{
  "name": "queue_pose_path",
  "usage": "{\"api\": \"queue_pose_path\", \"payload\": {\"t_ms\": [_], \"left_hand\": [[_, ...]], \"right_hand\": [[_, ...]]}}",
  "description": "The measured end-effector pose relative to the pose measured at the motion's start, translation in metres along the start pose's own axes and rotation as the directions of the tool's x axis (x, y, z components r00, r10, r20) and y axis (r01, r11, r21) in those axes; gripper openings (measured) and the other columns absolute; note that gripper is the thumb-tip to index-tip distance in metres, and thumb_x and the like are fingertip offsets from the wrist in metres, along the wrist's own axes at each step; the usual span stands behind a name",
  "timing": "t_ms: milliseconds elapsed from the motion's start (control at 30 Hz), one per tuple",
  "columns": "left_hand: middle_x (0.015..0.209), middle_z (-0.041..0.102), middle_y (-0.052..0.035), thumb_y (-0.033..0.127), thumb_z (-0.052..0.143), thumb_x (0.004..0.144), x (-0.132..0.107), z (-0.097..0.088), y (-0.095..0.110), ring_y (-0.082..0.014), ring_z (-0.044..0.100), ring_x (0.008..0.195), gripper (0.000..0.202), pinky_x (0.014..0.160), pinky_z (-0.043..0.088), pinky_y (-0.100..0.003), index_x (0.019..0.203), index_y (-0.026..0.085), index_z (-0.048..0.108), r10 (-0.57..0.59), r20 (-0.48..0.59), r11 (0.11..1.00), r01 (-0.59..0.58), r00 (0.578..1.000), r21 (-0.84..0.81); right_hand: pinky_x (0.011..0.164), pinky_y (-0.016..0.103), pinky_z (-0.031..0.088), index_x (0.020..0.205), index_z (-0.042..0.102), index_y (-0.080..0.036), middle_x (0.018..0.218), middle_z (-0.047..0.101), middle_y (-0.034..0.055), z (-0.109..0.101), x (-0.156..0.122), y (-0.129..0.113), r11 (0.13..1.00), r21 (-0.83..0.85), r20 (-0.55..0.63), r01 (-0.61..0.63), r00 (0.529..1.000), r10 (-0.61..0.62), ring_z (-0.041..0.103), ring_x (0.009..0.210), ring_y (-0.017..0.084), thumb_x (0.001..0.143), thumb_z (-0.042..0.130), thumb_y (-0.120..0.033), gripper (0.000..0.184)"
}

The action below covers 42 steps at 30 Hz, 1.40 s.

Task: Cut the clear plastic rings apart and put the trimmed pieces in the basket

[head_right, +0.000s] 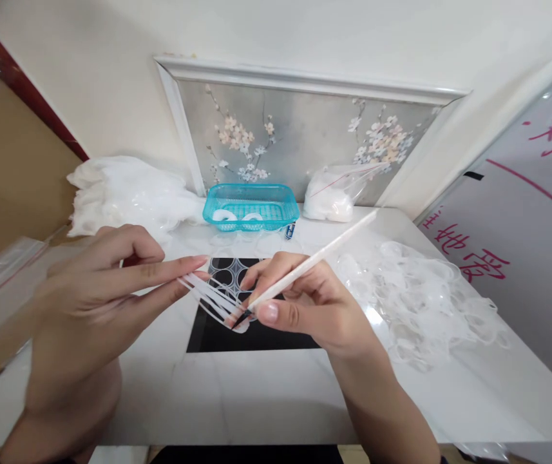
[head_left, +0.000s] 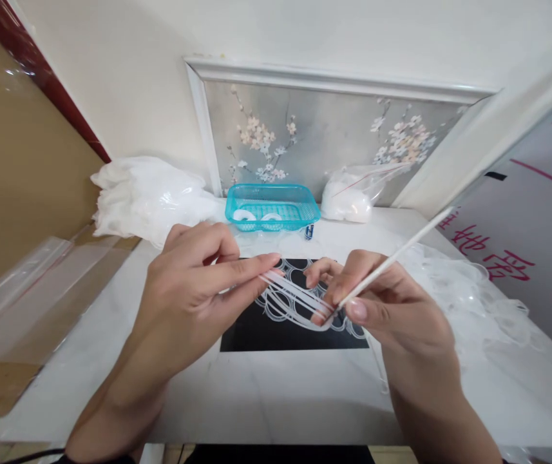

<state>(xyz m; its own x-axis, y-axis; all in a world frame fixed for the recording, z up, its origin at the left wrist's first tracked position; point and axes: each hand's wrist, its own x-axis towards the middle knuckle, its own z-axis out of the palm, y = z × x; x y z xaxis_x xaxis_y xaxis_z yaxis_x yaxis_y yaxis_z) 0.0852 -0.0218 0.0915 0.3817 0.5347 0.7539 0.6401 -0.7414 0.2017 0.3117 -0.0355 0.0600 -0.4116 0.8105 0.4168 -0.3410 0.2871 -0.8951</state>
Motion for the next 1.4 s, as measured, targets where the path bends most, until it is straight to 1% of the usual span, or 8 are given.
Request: {"api": "queue_pose_path", "payload": {"t_ms": [200, 433, 667, 800, 967, 1133, 1267, 1400], "left_hand": [[0.067, 0.046, 0.0043, 0.019, 0.068, 0.085, -0.005, -0.006, 0.002, -0.0112, 0.042, 0.062, 0.024, 0.059, 0.035, -0.03, 0.1, 0.038, 0.07, 0.006, -0.035, 1.0, -0.005, 0.999, 0.019], [0.062, 0.043, 0.0054, 0.019, 0.065, 0.087, -0.002, -0.011, 0.006, -0.0111, 0.038, 0.057, 0.022, 0.062, 0.033, -0.034, 0.096, 0.039, 0.069, 0.057, -0.074, 0.994, -0.05, 0.996, 0.094], [0.071, 0.048, 0.0045, 0.02, 0.067, 0.085, -0.015, -0.009, 0.002, -0.0127, 0.042, 0.064, 0.037, 0.07, 0.036, -0.038, 0.113, 0.043, 0.063, 0.044, -0.104, 0.985, -0.025, 0.994, 0.171], [0.073, 0.05, 0.004, 0.017, 0.067, 0.085, -0.016, -0.009, 0.002, -0.013, 0.043, 0.068, 0.038, 0.07, 0.036, -0.04, 0.113, 0.041, 0.063, 0.052, -0.103, 0.982, -0.032, 0.993, 0.187], [0.07, 0.048, 0.0054, 0.016, 0.07, 0.082, -0.013, -0.011, 0.006, -0.0115, 0.043, 0.064, 0.034, 0.067, 0.035, -0.037, 0.108, 0.038, 0.065, 0.051, -0.123, 0.984, -0.029, 0.991, 0.175], [0.065, 0.047, 0.0057, 0.017, 0.069, 0.082, -0.006, -0.009, 0.01, -0.0104, 0.043, 0.058, 0.022, 0.063, 0.036, -0.034, 0.098, 0.033, 0.068, 0.03, -0.118, 0.996, -0.019, 0.993, 0.092], [0.063, 0.05, 0.0054, 0.019, 0.068, 0.084, 0.0, -0.002, 0.009, -0.0094, 0.048, 0.058, 0.009, 0.061, 0.04, -0.03, 0.085, 0.028, 0.071, -0.057, 0.017, 0.997, 0.057, 0.998, -0.05], [0.063, 0.052, 0.0054, 0.019, 0.068, 0.084, 0.002, 0.004, 0.004, -0.0091, 0.05, 0.059, 0.01, 0.062, 0.042, -0.028, 0.083, 0.027, 0.072, -0.105, 0.024, 0.99, 0.107, 0.994, -0.088]], "right_hand": [[0.093, 0.044, 0.045, 0.093, 0.073, -0.028, 0.081, 0.076, -0.0002, -0.001, 0.0, -0.002, 0.993, -0.064, -0.012, 0.094, 0.995, -0.095, 0.069, 0.063, 0.016, 0.085, 0.068, -0.023, 0.011], [0.092, 0.045, 0.046, 0.095, 0.072, -0.031, 0.08, 0.076, -0.0017, -0.003, -0.001, -0.003, 0.988, -0.093, -0.018, 0.123, 0.992, -0.125, 0.069, 0.061, 0.016, 0.085, 0.067, -0.023, 0.013], [0.092, 0.045, 0.045, 0.096, 0.071, -0.032, 0.08, 0.076, -0.0029, -0.004, -0.002, -0.005, 0.989, -0.09, -0.012, 0.116, 0.993, -0.117, 0.067, 0.061, 0.016, 0.086, 0.067, -0.025, 0.012], [0.09, 0.044, 0.045, 0.095, 0.071, -0.031, 0.079, 0.076, -0.0027, -0.008, -0.002, -0.003, 0.989, -0.078, -0.017, 0.125, 0.992, -0.127, 0.066, 0.06, 0.016, 0.086, 0.067, -0.027, 0.011], [0.091, 0.044, 0.044, 0.09, 0.072, -0.03, 0.07, 0.073, -0.0031, -0.013, -0.001, -0.002, 0.996, -0.001, -0.036, 0.087, 0.996, -0.087, 0.066, 0.061, 0.016, 0.084, 0.068, -0.028, 0.007], [0.077, 0.043, 0.05, 0.079, 0.07, -0.031, 0.061, 0.067, -0.0009, -0.008, 0.004, -0.005, 0.992, 0.116, -0.065, -0.042, 0.997, 0.05, 0.065, 0.075, 0.022, 0.079, 0.072, -0.034, 0.004], [0.062, 0.037, 0.051, 0.071, 0.064, -0.029, 0.058, 0.061, -0.0021, -0.001, 0.008, -0.009, 0.957, 0.243, -0.088, -0.16, 0.979, 0.186, 0.061, 0.066, 0.019, 0.077, 0.073, -0.035, 0.011], [0.067, 0.038, 0.052, 0.075, 0.067, -0.029, 0.064, 0.064, -0.0004, 0.005, 0.002, -0.011, 0.974, 0.195, -0.117, -0.115, 0.983, 0.139, 0.063, 0.071, 0.02, 0.079, 0.072, -0.032, 0.007]]}}
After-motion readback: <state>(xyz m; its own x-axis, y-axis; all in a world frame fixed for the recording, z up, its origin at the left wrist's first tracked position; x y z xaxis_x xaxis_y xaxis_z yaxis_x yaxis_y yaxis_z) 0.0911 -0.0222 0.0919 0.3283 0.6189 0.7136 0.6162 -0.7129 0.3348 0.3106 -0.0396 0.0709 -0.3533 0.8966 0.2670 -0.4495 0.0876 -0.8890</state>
